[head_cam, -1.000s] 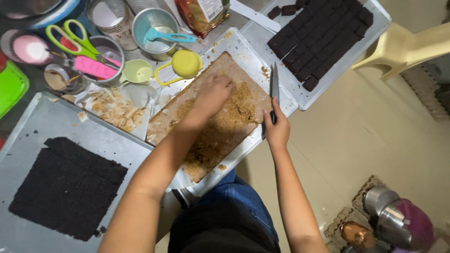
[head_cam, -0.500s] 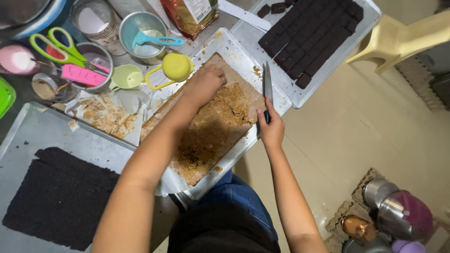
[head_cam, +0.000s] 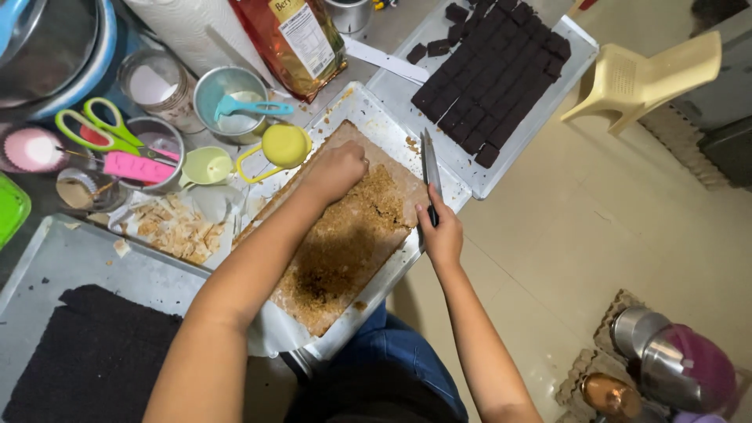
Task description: Preparing and cutting a cake base or crumb mixture on a baking tray.
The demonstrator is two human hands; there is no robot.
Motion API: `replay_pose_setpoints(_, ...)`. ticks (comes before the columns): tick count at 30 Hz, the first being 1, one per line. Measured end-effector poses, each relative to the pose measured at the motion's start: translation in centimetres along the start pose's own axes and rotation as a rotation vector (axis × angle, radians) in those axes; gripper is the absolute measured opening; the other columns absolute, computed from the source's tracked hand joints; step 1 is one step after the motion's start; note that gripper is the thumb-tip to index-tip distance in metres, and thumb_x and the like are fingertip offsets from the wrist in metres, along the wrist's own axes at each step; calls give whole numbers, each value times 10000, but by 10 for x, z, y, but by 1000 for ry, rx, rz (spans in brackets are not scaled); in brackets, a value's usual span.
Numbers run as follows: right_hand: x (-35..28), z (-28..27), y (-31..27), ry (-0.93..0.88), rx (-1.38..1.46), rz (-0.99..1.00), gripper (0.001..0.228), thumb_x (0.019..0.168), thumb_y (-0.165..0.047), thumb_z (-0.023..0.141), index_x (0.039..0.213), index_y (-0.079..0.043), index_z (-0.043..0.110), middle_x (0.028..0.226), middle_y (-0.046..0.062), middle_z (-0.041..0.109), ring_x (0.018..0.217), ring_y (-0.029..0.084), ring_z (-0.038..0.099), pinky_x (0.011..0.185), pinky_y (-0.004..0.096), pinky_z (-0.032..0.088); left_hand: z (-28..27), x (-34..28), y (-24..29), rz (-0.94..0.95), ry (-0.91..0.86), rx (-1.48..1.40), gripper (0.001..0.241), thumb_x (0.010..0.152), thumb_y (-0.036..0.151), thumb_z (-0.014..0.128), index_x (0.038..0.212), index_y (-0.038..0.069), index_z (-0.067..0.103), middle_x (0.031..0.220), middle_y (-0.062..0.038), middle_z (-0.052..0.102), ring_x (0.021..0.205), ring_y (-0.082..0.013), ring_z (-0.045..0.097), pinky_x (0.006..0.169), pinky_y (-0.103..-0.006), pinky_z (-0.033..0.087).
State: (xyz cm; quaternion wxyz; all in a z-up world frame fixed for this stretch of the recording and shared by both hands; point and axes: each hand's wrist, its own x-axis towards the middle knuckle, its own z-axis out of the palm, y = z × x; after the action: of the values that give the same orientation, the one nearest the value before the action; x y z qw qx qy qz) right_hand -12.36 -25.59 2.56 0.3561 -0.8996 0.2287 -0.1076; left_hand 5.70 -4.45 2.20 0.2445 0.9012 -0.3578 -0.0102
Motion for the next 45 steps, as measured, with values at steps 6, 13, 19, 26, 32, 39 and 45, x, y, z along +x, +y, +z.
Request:
replay_pose_setpoints(6, -2, 2, 1, -7, 6, 16, 525, 925, -361, 729, 1434, -303, 615, 891, 143, 721, 782, 262, 700, 752, 382, 545, -8, 8, -12, 102, 107, 37, 94, 893, 67, 584, 876, 4, 652, 961, -226, 671, 910, -409, 674, 791, -497, 561)
replay_pose_setpoints(13, -3, 3, 3, -38, -2, 41, 534, 933, -364, 717, 1452, -320, 600, 925, 144, 723, 813, 267, 698, 776, 381, 546, -39, -13, -44, -102, 222, 142, 58, 868, 41, 637, 844, 20, 685, 904, -203, 687, 885, -397, 679, 765, -487, 560)
replay_pose_setpoints(19, -2, 5, 9, 3, 36, -53, 526, 945, -354, 723, 1453, -306, 596, 993, 139, 734, 855, 259, 710, 787, 378, 548, -159, -109, -16, -599, 115, 134, 243, 799, 264, 774, 906, 47, 775, 881, -205, 716, 828, -423, 672, 736, -539, 522)
replay_pose_setpoints(26, -2, 3, 6, -15, 6, 28, 536, 931, -348, 724, 1452, -297, 607, 875, 127, 710, 757, 248, 682, 745, 373, 544, -104, -112, -35, -521, 244, 534, 156, 812, 79, 674, 914, -1, 760, 1157, -240, 691, 981, -408, 667, 798, -502, 559)
replay_pose_setpoints(32, -4, -4, -6, -43, 27, 95, 546, 930, -335, 735, 1459, -302, 604, 870, 141, 727, 766, 239, 685, 766, 356, 552, -58, -17, 35, 90, 168, 7, 173, 822, 18, 604, 941, 25, 729, 947, -171, 687, 963, -376, 686, 808, -474, 551)
replay_pose_setpoints(39, -3, 0, 0, 5, 51, 4, 531, 934, -323, 739, 1447, -279, 609, 964, 140, 745, 805, 217, 705, 777, 355, 550, -17, 29, 19, 241, 6, 332, 98, 778, 71, 645, 777, 67, 743, 886, -134, 718, 921, -331, 698, 807, -451, 565)
replay_pose_setpoints(45, -5, 1, 0, -7, 45, -1, 539, 934, -320, 737, 1454, -277, 599, 971, 136, 740, 788, 231, 699, 770, 353, 550, -22, 29, 9, 362, -91, 367, 94, 753, 63, 647, 741, 62, 740, 892, -126, 728, 891, -321, 712, 768, -439, 577)
